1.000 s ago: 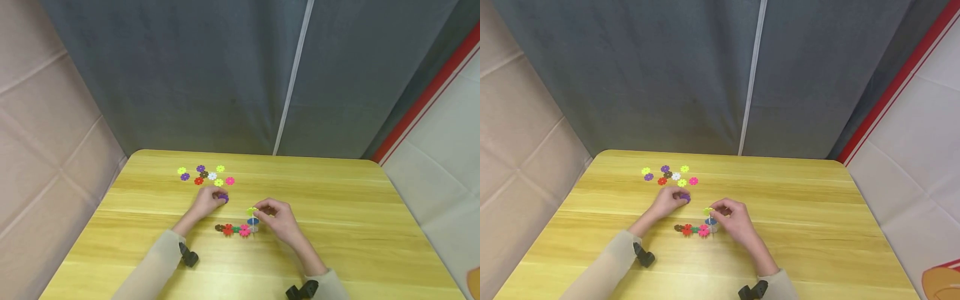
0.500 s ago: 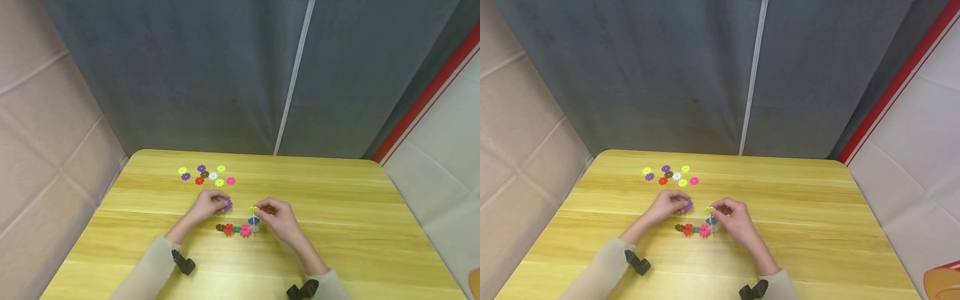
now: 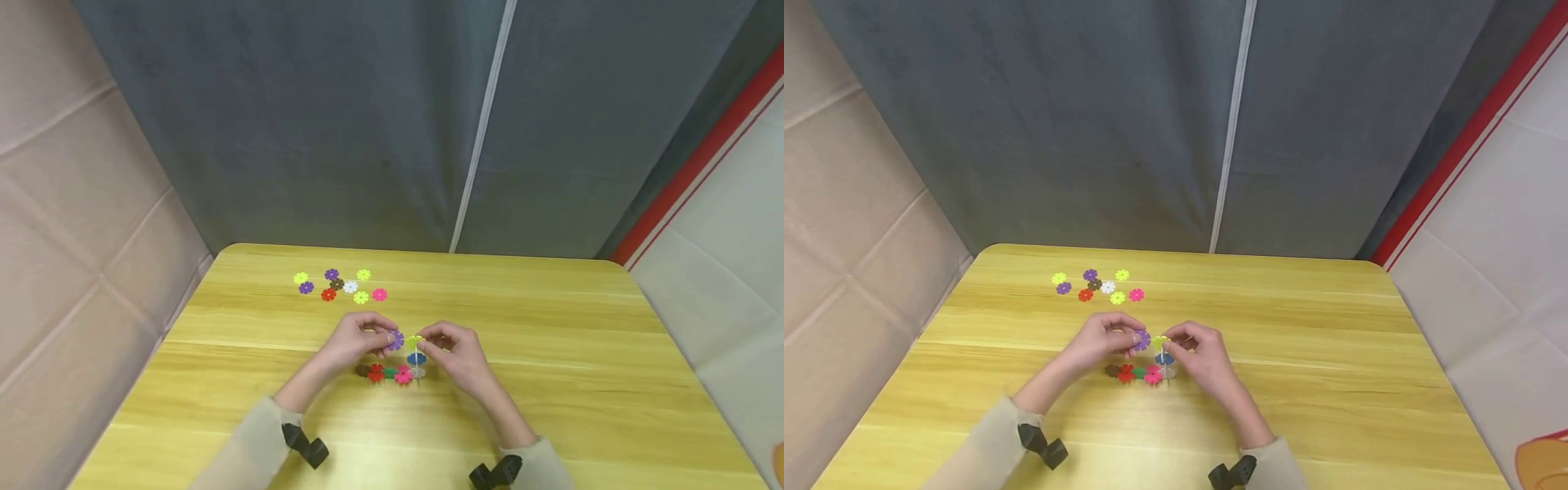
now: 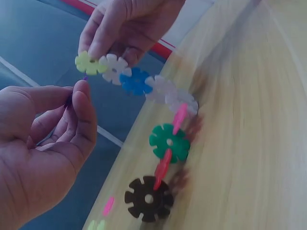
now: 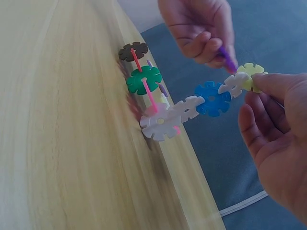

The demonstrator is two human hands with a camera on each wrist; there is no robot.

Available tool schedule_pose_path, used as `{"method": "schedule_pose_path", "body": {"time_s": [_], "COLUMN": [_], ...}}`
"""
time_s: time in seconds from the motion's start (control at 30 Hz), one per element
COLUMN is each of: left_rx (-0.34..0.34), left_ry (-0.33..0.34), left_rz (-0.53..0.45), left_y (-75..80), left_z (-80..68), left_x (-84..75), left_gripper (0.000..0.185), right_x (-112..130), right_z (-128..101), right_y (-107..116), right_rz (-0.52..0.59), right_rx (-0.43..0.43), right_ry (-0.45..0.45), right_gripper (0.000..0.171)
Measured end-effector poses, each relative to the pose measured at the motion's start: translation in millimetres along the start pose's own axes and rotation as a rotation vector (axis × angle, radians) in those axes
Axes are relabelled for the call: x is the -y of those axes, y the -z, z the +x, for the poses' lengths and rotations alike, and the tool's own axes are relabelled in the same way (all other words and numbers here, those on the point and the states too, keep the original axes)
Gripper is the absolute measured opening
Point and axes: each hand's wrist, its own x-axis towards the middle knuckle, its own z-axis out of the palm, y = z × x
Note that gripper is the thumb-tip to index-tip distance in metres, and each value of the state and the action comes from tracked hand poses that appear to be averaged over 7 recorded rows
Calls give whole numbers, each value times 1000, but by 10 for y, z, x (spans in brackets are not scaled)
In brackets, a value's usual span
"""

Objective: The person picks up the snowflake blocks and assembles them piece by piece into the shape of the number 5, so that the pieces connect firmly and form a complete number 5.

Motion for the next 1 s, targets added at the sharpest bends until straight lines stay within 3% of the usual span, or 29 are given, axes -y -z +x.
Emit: {"method": "schedule_pose_path", "body": {"time_s": [0.2, 0.37, 0.77, 1.0], "left_rx": [35, 29, 20, 11], "left_ry": [-6, 2, 1, 38], "left_rz": [-74, -113, -118, -247], "left_y": [-99, -127, -165, -185], "left_z": [-43, -39, -39, -30], "left_x": [-60, -39, -65, -40], "left_gripper": [27, 26, 24, 25], "right_x": [17, 13, 13, 8], "right_z": [-16, -26, -36, -26], "right_y": [16, 13, 15, -24], "right_rz": [3, 81, 153, 185], "right_rx": [-28, -13, 7, -14], "right_ry": [-13, -48, -57, -41], "right_gripper": [10, 10, 11, 6]}}
